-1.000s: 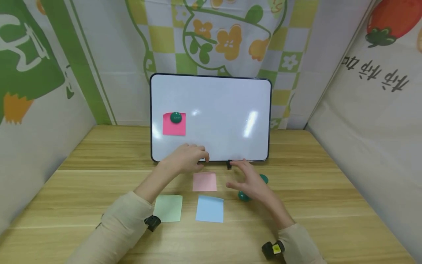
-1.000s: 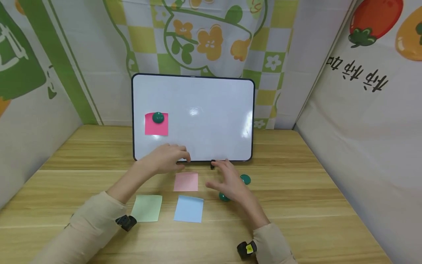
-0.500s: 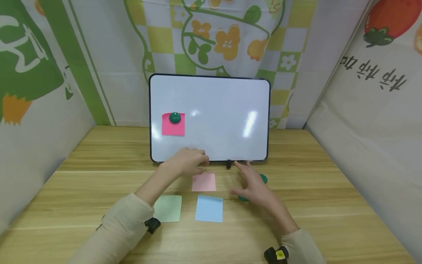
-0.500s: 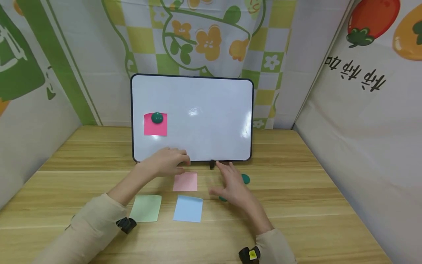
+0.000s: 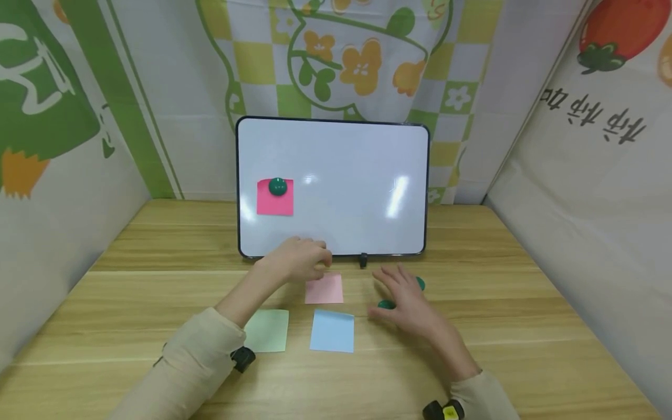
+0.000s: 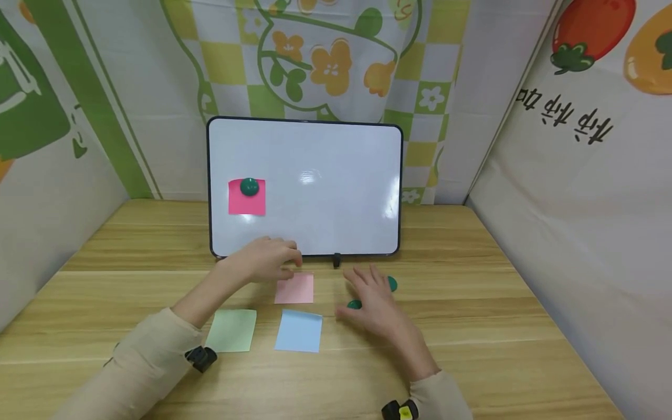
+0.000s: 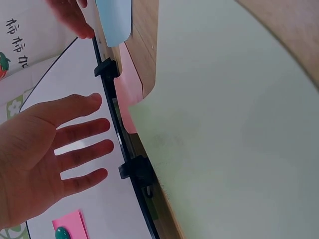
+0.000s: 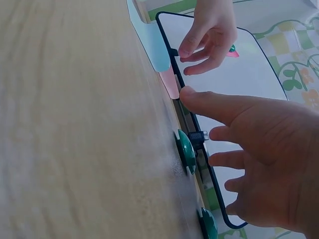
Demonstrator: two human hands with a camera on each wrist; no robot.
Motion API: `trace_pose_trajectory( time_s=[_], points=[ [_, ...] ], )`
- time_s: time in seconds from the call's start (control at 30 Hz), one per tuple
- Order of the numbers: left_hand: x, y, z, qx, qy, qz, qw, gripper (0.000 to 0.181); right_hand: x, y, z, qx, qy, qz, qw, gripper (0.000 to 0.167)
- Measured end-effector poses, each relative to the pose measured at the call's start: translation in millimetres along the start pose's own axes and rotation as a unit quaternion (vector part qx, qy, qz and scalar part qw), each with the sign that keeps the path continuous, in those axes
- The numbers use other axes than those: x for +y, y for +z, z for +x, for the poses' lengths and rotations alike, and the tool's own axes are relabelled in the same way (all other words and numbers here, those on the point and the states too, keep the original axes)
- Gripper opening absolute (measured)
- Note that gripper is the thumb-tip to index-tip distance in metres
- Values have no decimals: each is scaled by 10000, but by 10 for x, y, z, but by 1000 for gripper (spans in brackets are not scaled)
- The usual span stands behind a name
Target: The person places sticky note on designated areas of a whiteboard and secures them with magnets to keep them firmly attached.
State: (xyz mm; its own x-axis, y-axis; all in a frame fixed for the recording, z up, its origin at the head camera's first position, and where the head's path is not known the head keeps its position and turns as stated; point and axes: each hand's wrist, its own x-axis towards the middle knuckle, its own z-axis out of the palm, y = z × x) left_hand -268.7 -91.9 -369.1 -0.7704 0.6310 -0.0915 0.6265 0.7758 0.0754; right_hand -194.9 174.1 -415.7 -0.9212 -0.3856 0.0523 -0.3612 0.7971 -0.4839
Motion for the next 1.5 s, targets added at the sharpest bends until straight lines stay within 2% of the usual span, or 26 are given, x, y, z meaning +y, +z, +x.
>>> trace_pose_trajectory(
  time_s=[0.27,0.47,0.67,1.13,1.5],
  points=[
    [23,-24,1,-141,-15,-67,9999,22,-2,26,-40,-115,211,-324,9992,77],
    [39,-35,3,-216,-2,-72,9997,22,11,48,-48,-44,165,-415,9990,67],
    [27,14,18,-328,-41,-77,9994,24,27,57,-60,75,22,-467,9989,62],
    [26,22,0,-842,-470,-348,9947,22,28,34,-99,199,-19,-691,9974,49],
    [14,49,5,-814,-474,-451,9945,23,46,22,-101,213,-9,-702,9973,41]
  ],
)
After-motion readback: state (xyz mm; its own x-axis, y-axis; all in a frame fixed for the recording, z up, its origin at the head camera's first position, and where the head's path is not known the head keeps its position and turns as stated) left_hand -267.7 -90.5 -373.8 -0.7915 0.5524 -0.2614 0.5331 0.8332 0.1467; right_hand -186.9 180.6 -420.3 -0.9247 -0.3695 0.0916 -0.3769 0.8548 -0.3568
